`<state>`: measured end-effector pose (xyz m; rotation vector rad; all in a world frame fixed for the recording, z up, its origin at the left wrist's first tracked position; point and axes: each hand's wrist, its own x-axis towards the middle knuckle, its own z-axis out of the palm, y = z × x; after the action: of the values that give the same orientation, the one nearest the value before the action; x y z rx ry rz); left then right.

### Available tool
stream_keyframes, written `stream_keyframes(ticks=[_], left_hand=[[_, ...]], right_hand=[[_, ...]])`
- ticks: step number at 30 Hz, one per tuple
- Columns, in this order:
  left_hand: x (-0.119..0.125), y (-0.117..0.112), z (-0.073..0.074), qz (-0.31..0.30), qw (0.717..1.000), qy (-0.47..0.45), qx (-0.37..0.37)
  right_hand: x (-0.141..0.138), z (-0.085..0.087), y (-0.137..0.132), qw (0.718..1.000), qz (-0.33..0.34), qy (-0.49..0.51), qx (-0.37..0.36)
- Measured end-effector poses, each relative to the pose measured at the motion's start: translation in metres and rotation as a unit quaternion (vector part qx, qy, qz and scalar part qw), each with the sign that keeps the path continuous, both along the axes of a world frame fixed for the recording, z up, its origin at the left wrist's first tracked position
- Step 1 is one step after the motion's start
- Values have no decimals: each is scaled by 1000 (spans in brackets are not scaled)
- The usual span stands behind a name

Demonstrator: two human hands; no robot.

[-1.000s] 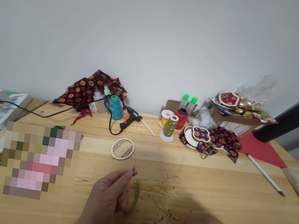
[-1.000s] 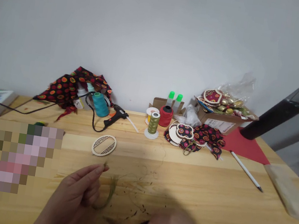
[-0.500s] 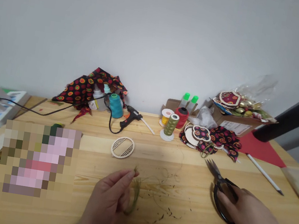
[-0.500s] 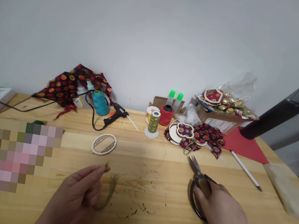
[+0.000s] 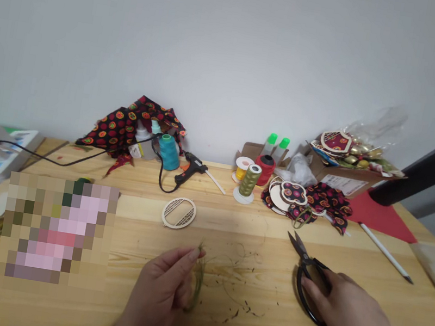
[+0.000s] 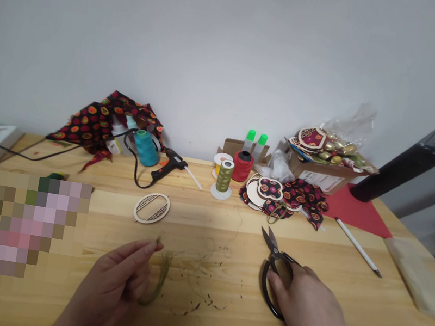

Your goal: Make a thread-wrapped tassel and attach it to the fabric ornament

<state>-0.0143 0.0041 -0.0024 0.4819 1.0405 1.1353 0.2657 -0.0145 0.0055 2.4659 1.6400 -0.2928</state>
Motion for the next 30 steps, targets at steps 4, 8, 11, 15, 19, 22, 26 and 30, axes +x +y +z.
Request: stream_keyframes(ticks=[4, 8, 11, 15, 19, 22, 26, 30], left_hand=[[2, 0, 1, -3, 1000, -2, -1], [2, -1, 2, -2, 1000, 0, -9], [1, -2, 2, -3, 1000, -2, -7], [1, -2, 3, -14, 1000, -1, -7], [3, 0, 5, -14, 1000, 0, -5], [3, 0, 7, -15, 1000, -1, -3], [2, 1, 8, -12, 1000, 9, 1], [3, 1, 5, -22, 999, 25, 10]], right_hand=[[-14, 1, 2, 1000, 13, -16, 16], [-22, -1, 4, 998, 40, -24, 45], [-26, -2, 1, 991, 87, -30, 100], [-45, -5, -8, 943, 229, 34, 237], [-74, -21, -13, 883, 364, 157, 251], [-88, -37, -13, 871, 377, 96, 300], [-92, -48, -11, 854, 407, 49, 321], [-89, -30, -8, 863, 398, 133, 282]])
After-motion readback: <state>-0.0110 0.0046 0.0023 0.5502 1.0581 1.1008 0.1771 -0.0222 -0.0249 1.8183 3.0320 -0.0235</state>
